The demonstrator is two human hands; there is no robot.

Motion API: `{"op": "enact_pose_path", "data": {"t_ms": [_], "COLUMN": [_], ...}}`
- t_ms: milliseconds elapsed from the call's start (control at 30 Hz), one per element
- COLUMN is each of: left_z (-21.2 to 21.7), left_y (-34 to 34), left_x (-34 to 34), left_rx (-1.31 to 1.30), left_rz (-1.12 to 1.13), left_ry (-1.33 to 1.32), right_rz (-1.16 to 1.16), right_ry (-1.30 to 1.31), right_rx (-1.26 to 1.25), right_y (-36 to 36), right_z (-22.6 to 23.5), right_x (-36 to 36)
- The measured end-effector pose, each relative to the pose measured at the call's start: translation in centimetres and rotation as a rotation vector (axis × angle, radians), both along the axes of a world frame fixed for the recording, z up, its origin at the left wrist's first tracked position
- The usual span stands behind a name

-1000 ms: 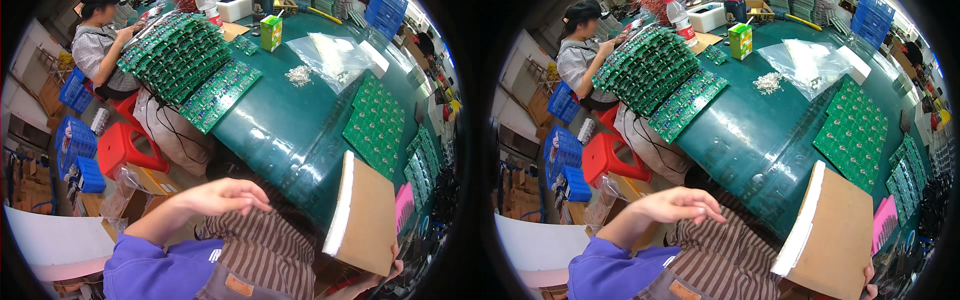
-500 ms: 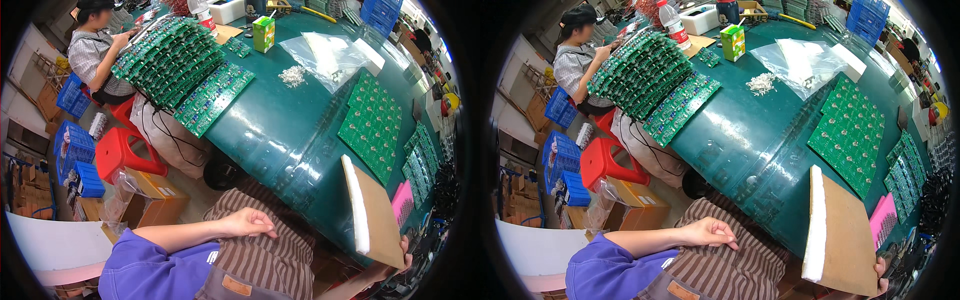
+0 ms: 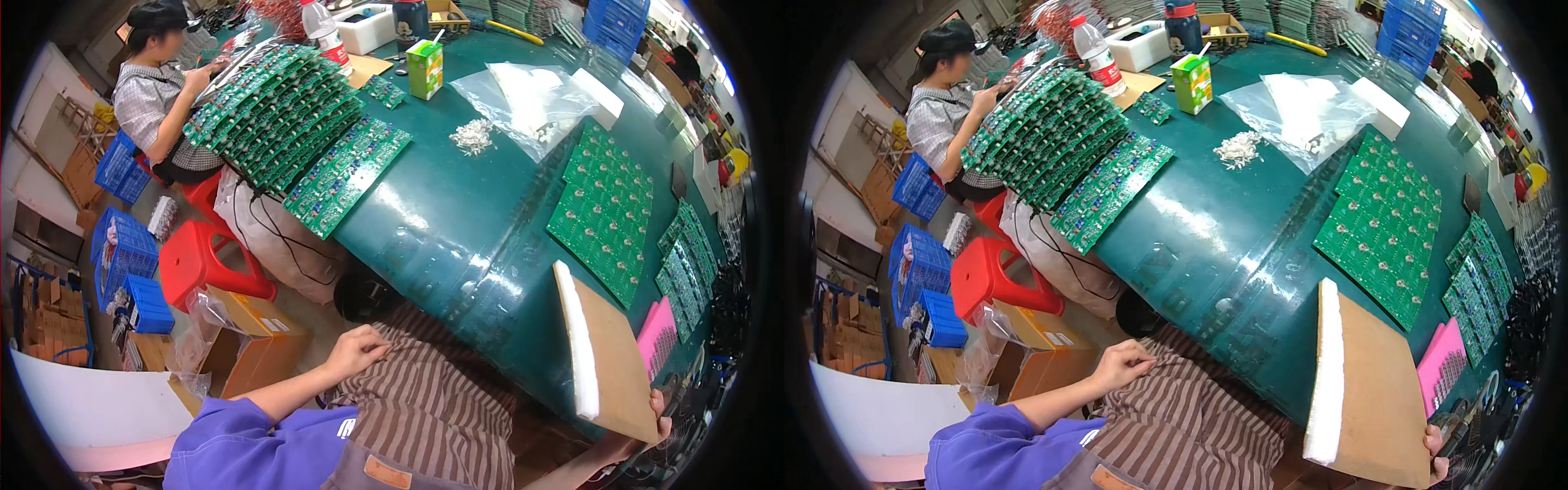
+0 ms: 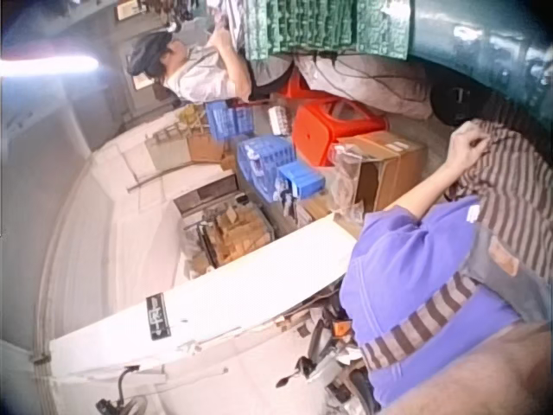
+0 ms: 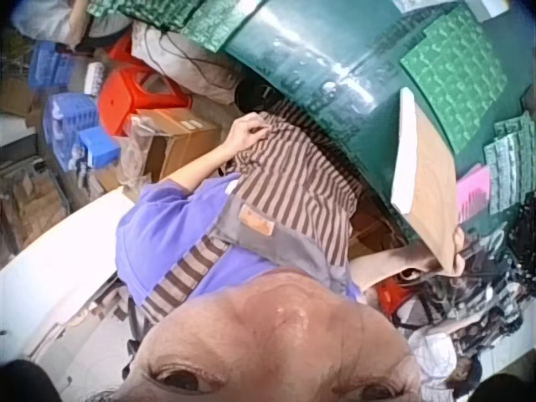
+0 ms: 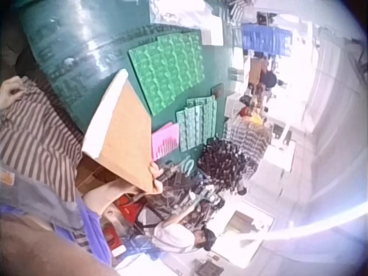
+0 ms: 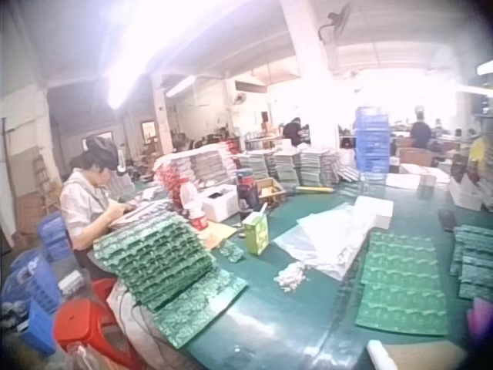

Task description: The person solders components onto a circuit board using a soldering iron, turns the board over, and places it onto a stack. They then reposition a piece of cardboard over another circuit board panel on the table.

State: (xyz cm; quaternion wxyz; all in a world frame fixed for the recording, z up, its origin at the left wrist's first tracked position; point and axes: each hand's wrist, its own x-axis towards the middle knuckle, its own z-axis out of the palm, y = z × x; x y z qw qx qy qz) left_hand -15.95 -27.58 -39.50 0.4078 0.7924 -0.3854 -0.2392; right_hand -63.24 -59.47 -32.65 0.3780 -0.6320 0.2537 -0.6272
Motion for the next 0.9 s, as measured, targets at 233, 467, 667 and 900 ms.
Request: {"op": "enact_pose_path", "data": {"t_ms": [233,467,667,900], "left_z": [0.3,1.0,17.2,27.5], "left_y": [1.7,3.2,-3.8,-14.7], "left_x": [1.9,2.1,6.4,1.7], "left_rx": [0.238,0.466,-0.064,-0.491], "left_rz": [-0.101,0.014,-0.058,-0.550], "left_ry": [0.125,0.393,0.672,0.177], "right_rz": [-0.054,-0.067,-0.110,-0.028], "right_ry": [-0.252,-0.040,-0.108,-0.238], "right_rx": [0.120,-0.125,-0.078,-0.086], "right_y": [4.5,4.8,2.6,0.5], "right_z": [3.0,4.9,8.2,18.0], "right_x": [7.4,10.0,11.4,18.4]}}
